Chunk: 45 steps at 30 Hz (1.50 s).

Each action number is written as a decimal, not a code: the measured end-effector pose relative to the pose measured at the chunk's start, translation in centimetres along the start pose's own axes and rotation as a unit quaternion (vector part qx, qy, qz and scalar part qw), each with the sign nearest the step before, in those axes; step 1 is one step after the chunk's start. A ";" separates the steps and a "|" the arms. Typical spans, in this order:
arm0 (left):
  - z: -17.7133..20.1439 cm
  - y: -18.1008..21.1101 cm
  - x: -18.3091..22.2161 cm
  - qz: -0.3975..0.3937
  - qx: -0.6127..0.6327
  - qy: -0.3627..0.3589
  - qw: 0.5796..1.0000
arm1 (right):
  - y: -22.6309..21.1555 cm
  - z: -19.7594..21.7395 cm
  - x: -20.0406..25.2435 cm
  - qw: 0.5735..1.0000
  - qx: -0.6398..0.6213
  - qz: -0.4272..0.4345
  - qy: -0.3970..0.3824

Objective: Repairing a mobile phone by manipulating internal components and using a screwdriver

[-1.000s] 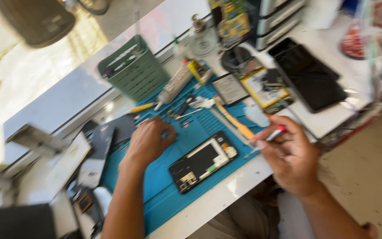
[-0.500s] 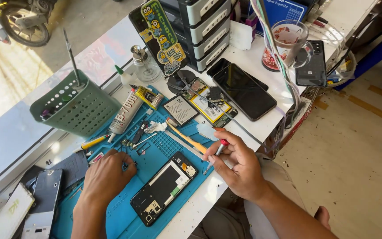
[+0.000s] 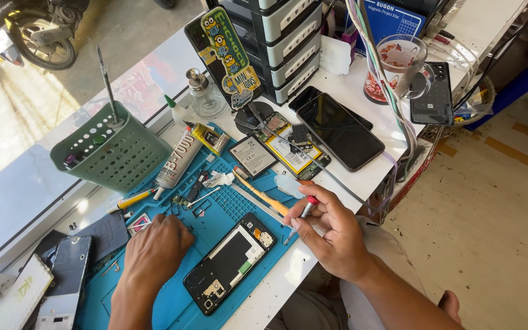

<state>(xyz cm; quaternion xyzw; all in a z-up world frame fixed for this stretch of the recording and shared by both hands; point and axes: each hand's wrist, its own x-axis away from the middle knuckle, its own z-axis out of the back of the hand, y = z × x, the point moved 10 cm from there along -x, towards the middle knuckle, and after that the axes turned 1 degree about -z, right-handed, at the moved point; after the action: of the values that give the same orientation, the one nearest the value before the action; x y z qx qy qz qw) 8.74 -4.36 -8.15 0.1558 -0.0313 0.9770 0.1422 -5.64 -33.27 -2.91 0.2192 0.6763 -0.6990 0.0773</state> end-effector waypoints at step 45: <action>5.0 2.9 2.0 -0.129 0.216 0.083 0.964 | -0.8 0.0 -0.1 0.997 0.052 -0.041 0.046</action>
<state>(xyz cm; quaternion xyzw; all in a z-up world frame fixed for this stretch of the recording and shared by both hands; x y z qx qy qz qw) 7.58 -7.09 -2.78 0.1042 0.2124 0.9436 0.2318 -5.89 -33.24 -2.17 0.2266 0.6503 -0.7251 0.0060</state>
